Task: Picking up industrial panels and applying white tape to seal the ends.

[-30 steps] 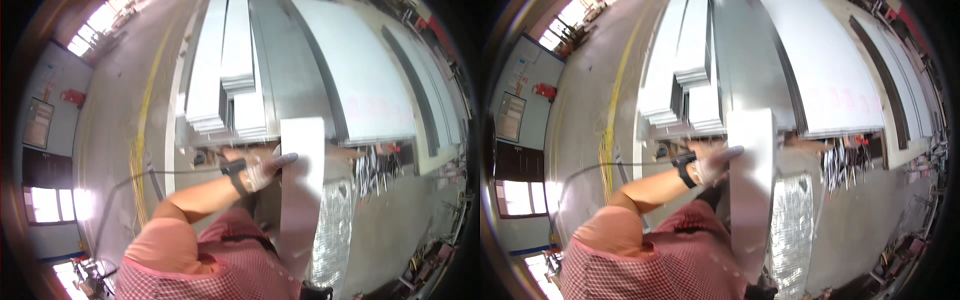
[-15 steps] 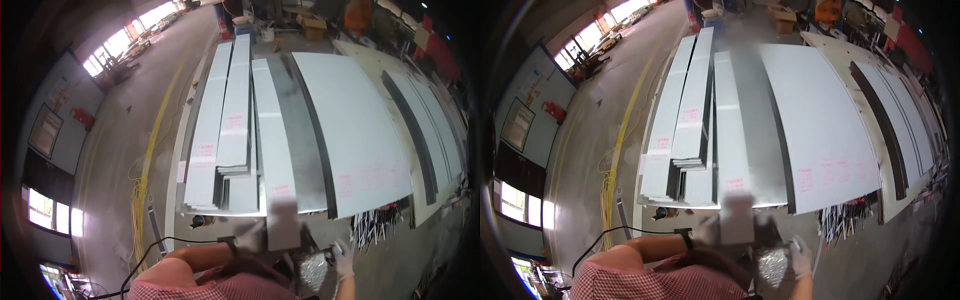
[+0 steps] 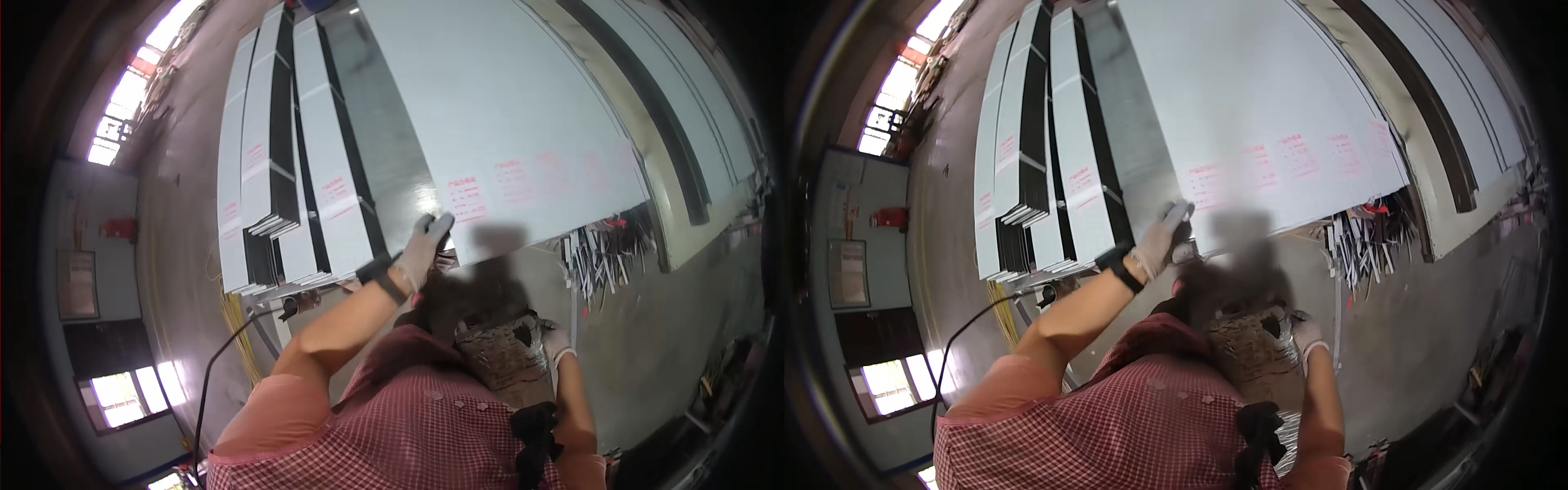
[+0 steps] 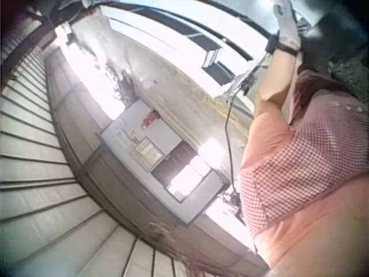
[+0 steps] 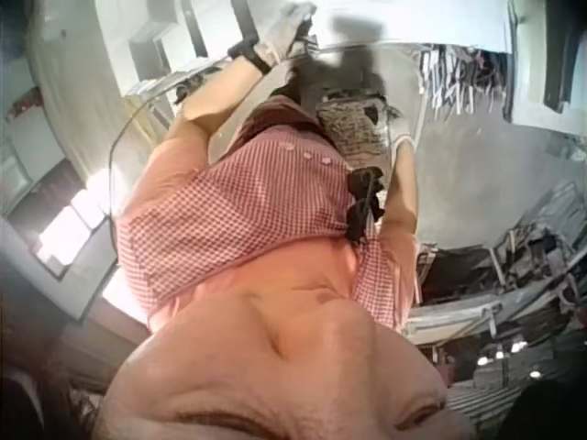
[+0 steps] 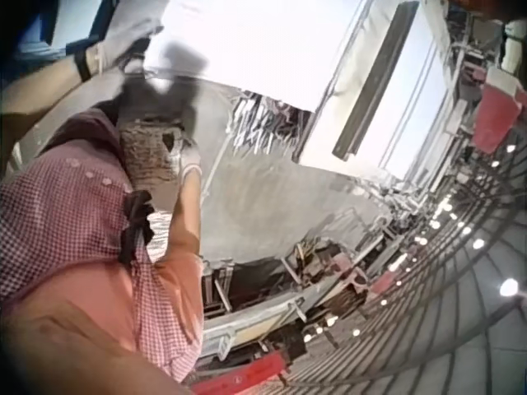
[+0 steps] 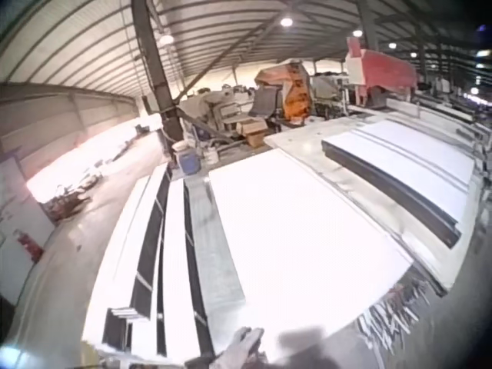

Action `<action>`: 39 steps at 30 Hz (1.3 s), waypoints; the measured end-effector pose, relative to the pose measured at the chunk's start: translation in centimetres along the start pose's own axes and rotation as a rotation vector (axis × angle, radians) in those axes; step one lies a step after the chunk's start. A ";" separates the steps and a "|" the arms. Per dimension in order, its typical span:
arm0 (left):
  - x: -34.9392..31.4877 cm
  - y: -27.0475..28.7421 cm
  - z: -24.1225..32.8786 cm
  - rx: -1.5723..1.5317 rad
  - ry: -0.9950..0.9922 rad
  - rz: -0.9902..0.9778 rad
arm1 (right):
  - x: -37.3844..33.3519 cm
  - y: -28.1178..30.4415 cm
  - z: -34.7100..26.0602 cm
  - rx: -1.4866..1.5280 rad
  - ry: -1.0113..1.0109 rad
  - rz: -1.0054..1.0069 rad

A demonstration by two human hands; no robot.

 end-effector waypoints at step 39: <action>-12.9 -3.2 -7.5 0.437 -0.031 0.038 | -5.2 6.2 -34.9 -0.585 -0.013 -0.314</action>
Point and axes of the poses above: each hand's wrist, its own x-axis towards the middle knuckle, its own y-axis out of the back of the hand, z = x × y, the point moved 9 cm from there along x, towards the middle knuckle, and after that the axes turned 9 degrees about x, right-handed, at the moved point
